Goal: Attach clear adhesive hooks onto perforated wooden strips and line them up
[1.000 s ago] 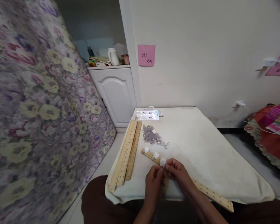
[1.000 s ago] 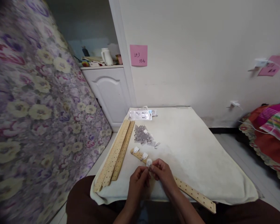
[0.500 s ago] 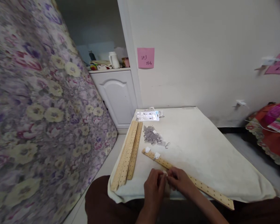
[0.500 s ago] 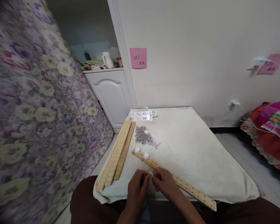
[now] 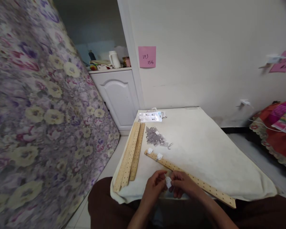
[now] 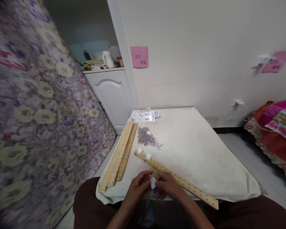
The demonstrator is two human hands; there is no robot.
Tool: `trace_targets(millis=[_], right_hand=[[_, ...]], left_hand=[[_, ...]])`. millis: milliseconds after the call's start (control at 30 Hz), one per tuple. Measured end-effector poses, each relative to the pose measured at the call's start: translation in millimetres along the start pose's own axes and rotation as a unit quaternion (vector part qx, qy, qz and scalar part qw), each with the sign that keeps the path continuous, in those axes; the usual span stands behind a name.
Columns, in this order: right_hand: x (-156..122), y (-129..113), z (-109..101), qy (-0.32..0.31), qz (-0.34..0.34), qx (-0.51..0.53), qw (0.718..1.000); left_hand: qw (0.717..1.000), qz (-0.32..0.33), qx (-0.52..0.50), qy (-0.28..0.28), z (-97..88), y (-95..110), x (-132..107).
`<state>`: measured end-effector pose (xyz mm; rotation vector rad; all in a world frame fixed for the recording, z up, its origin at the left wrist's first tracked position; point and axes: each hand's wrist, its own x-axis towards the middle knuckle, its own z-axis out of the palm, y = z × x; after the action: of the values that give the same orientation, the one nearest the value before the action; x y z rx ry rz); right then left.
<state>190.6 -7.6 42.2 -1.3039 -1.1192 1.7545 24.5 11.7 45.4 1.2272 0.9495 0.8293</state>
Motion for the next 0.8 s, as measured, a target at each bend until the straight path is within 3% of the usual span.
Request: trace_targets(millis=[133, 433, 633, 800], right_hand=[[-2.3, -1.8, -1.3, 0.031, -0.015, 0.019, 0.999], [1.0, -5.2, -8.8, 0.097, -0.095, 0.012, 0.991], [20.8, -16.1, -28.4, 0.127, -0.168, -0.152, 0.966], [46.0, -23.4, -40.5, 0.152, -0.168, -0.254, 0.940]], left_hand=[[0.999, -0.015, -0.024, 0.015, 2.7, -4.5, 3.2], [0.995, 0.010, 0.028, 0.098, 20.7, -14.6, 8.2], [0.975, 0.057, 0.157, 0.145, 25.9, -15.6, 14.6], [0.941, 0.084, 0.276, 0.175, 25.1, -16.5, 24.3]])
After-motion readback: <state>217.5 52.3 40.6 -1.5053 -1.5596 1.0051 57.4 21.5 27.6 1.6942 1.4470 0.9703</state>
